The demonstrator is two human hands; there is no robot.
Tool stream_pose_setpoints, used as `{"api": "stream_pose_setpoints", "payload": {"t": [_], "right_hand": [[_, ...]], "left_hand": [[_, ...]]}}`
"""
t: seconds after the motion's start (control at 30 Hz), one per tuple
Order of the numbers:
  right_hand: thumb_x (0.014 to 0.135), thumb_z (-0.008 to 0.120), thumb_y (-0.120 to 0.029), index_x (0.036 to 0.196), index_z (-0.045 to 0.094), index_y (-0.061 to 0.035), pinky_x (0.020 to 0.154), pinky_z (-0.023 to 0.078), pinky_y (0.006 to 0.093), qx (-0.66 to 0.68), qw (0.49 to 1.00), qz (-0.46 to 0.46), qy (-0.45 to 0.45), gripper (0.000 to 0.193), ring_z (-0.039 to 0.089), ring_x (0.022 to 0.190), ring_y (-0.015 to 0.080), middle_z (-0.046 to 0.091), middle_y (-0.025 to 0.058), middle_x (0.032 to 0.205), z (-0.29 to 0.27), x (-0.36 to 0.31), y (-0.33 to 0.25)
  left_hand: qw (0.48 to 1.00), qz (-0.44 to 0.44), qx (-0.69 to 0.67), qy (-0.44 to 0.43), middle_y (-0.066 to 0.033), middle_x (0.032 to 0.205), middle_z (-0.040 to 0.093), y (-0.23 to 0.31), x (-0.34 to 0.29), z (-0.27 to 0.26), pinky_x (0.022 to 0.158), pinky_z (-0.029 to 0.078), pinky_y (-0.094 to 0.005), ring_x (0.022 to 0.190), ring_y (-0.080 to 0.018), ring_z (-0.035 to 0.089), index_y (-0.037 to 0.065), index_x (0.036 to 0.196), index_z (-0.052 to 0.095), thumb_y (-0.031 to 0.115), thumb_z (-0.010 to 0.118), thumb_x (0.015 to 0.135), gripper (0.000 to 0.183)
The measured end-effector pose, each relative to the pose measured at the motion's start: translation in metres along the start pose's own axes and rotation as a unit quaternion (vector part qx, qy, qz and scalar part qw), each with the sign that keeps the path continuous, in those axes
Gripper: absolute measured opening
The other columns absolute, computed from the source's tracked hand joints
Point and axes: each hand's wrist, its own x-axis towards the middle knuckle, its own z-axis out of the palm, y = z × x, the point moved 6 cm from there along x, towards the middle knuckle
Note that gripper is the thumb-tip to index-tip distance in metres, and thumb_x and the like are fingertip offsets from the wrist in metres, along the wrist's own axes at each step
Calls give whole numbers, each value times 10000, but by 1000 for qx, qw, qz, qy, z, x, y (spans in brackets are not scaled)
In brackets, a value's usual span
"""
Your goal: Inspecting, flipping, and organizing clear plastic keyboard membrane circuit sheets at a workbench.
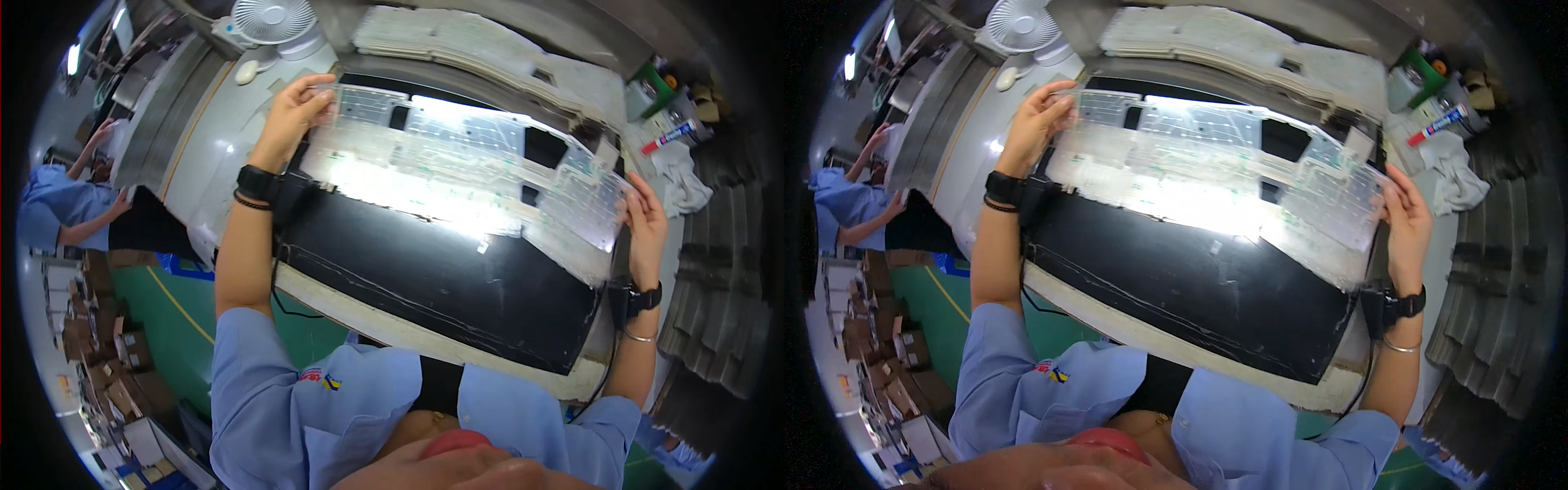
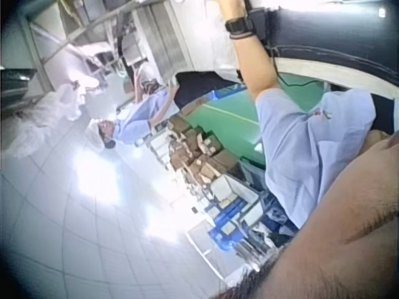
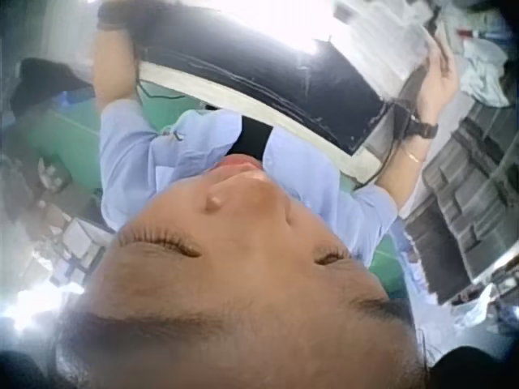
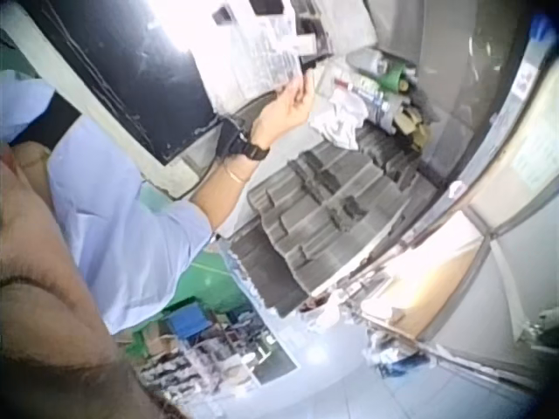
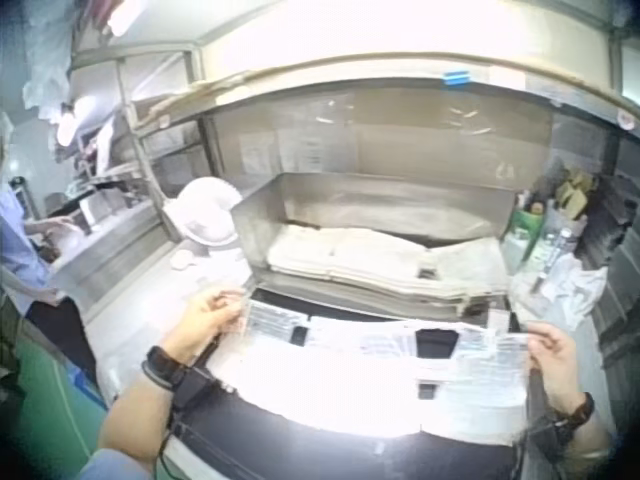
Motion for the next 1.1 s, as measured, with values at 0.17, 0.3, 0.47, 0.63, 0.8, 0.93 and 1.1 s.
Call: {"api": "stream_pose_setpoints", "payload": {"t": [0.17,0.3,0.47,0.63,0.8,0.93,1.1], "right_hand": [[878,499,-109,1170,501,-27,599,373,145,-19,999,-14,35,304,491,713,23,577,2,920,-7,7,4],[880,507,-133,1157,517,-37,613,365,140,-41,995,3,86,293,475,724,13,557,-26,910,-30,12,14],[893,476,-128,1156,509,-8,850,388,193,-27,996,1,88,291,498,990,85,523,52,1154,-48,17,25],[906,435,-113,1171,497,-7,882,384,218,10,998,-21,51,293,498,1029,112,519,80,1164,-49,20,26],[896,452,-101,1167,496,-8,861,399,209,28,997,65,10,290,501,1030,110,523,85,1149,-73,19,43],[884,477,-100,1103,537,9,913,371,251,-112,992,43,-41,252,482,1074,148,486,108,1209,-80,17,40],[884,455,-65,1080,538,24,986,312,303,-90,990,-104,0,230,426,1153,201,442,134,1256,-82,20,14]], "left_hand": [[1000,13,13,-23,-15,848,586,11,-9,8,562,423,-162,687,-30,499,42,1175,470,82,526,852,331],[997,20,40,-66,-34,883,600,17,-13,23,519,376,-143,626,-17,431,61,1219,443,98,498,867,358],[995,-20,11,-97,-56,954,593,19,-17,37,572,429,-145,643,-19,447,75,1261,403,113,470,883,386],[989,-28,-16,-147,-121,1079,551,24,-22,41,704,506,-215,850,-119,578,89,1312,310,75,406,896,428],[990,-18,4,-143,-148,1094,547,27,-23,45,656,499,-226,829,-142,592,57,1315,273,-21,392,849,486],[975,79,125,-168,-115,1086,559,25,-20,39,699,481,-227,847,-135,583,39,1167,489,-1,493,808,362],[972,143,181,-51,-65,983,610,30,-17,32,773,438,-244,885,-133,566,5,975,621,140,570,815,216]]}}
